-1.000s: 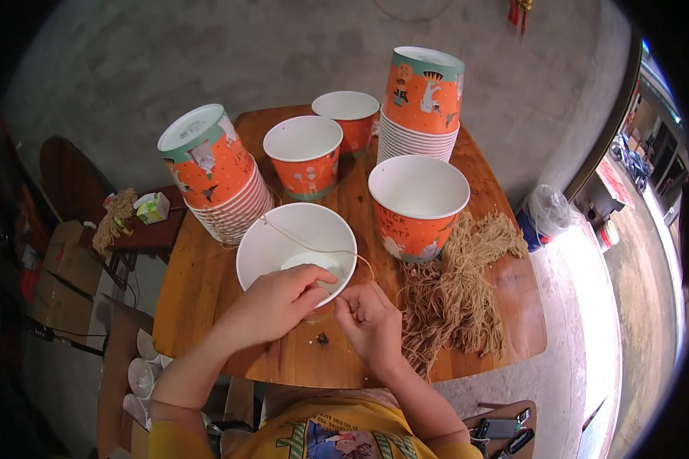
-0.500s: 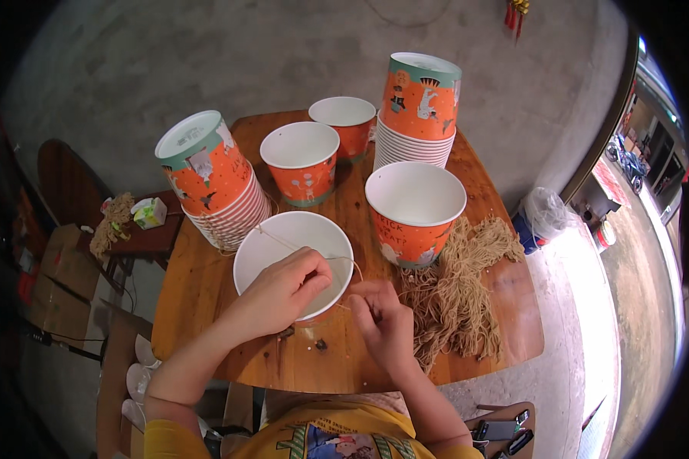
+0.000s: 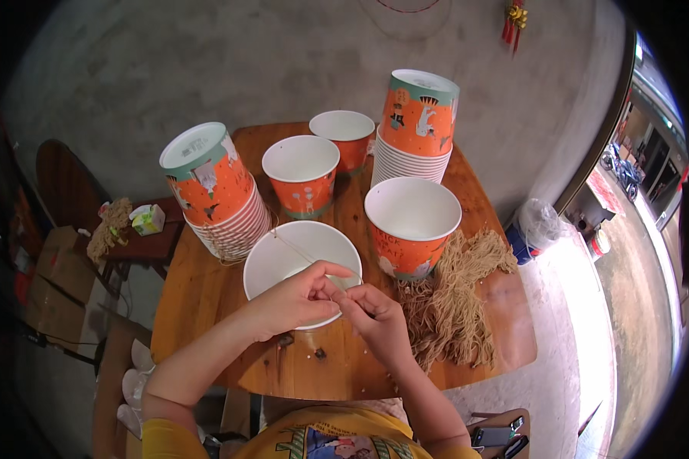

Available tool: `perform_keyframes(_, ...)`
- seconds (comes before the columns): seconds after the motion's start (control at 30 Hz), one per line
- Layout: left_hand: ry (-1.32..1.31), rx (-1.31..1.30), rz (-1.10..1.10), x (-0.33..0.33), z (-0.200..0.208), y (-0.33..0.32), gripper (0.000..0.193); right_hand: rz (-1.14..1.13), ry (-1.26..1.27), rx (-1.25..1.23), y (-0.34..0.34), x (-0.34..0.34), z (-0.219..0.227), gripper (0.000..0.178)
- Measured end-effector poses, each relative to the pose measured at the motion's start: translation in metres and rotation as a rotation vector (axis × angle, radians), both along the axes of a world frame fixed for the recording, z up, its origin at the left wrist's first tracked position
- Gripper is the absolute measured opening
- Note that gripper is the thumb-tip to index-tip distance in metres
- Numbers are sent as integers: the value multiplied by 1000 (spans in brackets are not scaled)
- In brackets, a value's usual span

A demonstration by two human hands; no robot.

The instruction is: The person is tying bundles of dried fibers and placing them into patterned paper cups on a wooden table.

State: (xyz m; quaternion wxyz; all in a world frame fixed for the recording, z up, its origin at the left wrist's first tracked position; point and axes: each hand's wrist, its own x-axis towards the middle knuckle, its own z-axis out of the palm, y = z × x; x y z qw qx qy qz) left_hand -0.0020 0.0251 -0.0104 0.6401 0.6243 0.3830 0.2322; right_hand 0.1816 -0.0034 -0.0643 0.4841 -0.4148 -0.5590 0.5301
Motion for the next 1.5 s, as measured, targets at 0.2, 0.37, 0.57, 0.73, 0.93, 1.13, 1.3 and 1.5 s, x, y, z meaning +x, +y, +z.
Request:
perform_keyframes(0.2, -48, -148, -20, -4, -10, 7, 51, 160, 45, -126, 8, 6, 5, 12)
perform_keyframes(0.37, -102, -185, 38, -8, -22, 9, 33, 126, 116, -152, 8, 10, 20, 12)
perform_keyframes(0.57, -31, -177, 100, -2, -10, 8, 13, 222, 71, -47, 16, 27, 43, 12)
perform_keyframes(0.73, -30, 21, 74, 2, -22, 12, 17, 297, -250, 277, 37, 15, 56, 12)
perform_keyframes(0.93, -51, -87, 1, -3, -14, 15, 19, 58, -456, 501, 55, 11, 40, 15)
perform_keyframes(1.13, -29, -179, 49, -3, -9, 22, 17, -19, -299, 320, 41, 25, 32, 18)
perform_keyframes(1.3, -22, -177, 46, 0, -9, 23, 15, -57, -519, 620, 22, 24, 29, 21)
perform_keyframes(1.5, -41, -194, 48, 2, -12, 24, 15, -150, -578, 595, 13, 17, 27, 15)
